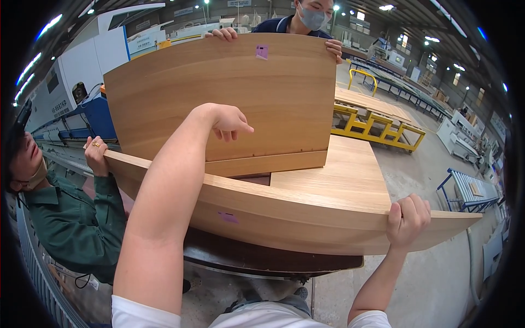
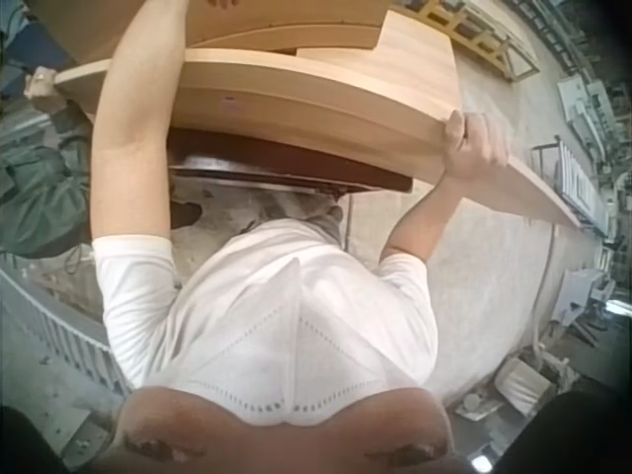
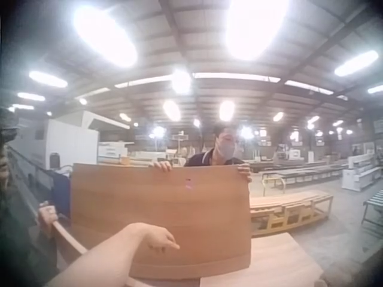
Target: Manually handling, aligning, and assembling large wooden furniture panels on a production line.
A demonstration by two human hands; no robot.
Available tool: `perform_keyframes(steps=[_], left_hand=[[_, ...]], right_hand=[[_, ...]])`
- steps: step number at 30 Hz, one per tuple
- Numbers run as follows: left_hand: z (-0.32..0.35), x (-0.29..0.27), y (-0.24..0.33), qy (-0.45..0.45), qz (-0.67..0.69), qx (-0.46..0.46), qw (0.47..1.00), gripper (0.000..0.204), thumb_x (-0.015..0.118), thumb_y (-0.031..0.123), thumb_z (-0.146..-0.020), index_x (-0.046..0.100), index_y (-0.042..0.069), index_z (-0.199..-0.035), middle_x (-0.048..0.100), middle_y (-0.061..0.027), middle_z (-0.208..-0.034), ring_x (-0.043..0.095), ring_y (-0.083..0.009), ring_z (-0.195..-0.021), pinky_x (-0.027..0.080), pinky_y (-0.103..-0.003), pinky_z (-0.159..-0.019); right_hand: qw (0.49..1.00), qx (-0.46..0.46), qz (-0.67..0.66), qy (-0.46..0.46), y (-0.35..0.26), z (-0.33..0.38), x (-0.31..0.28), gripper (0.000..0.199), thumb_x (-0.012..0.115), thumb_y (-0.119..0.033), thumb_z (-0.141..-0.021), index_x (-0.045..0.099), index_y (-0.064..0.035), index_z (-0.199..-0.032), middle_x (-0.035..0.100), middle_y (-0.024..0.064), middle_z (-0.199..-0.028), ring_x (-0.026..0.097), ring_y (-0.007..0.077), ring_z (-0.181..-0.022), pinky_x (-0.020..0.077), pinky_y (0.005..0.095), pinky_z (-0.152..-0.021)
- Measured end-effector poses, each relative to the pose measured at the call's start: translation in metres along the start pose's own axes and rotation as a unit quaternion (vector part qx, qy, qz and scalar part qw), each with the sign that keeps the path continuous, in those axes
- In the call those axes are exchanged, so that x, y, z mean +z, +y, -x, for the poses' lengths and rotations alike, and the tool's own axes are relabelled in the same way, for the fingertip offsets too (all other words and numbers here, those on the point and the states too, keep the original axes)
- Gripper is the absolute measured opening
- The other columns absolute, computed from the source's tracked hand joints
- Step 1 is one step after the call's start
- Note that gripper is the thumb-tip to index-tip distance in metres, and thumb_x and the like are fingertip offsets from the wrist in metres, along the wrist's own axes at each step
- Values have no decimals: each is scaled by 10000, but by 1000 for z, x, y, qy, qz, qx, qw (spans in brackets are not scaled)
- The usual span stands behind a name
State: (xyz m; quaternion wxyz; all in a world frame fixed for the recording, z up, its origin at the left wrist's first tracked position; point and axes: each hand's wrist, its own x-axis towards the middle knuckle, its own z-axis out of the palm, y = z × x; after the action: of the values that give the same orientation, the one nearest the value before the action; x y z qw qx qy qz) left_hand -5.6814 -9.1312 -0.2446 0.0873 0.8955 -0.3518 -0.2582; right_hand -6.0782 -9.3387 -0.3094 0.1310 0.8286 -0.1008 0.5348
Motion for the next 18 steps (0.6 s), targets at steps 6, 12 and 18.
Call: perform_keyframes(steps=[6, 12, 18], left_hand=[[1, 0, 1, 1, -2, -4, 1000, 498, 532, 445, -963, 571, 68, -1285, 659, -112, -1073, 659, -214, -945, 543, -338, -812], [-3, -3, -5, -3, 3, 2, 1000, 496, 529, 436, -964, 572, 62, -1288, 666, -119, -1083, 662, -215, -945, 540, -339, -817], [-4, -4, -2, -9, 5, 4, 1000, 523, 524, 467, -959, 555, 97, -1327, 650, -130, -1143, 652, -236, -1002, 531, -362, -885]], right_hand=[[1000, 4, -2, 13, 1, -1, 1, 450, 571, -360, -871, 411, -95, -544, 366, 51, -522, 388, 235, -495, 285, 361, -556], [1000, 7, -4, 12, -6, -5, 5, 474, 538, -360, -904, 423, -64, -552, 384, 73, -537, 385, 255, -498, 282, 371, -550], [1000, 14, -1, 15, -5, -2, 7, 404, 614, -337, -826, 439, -105, -545, 422, 41, -528, 428, 229, -492, 297, 356, -544]])
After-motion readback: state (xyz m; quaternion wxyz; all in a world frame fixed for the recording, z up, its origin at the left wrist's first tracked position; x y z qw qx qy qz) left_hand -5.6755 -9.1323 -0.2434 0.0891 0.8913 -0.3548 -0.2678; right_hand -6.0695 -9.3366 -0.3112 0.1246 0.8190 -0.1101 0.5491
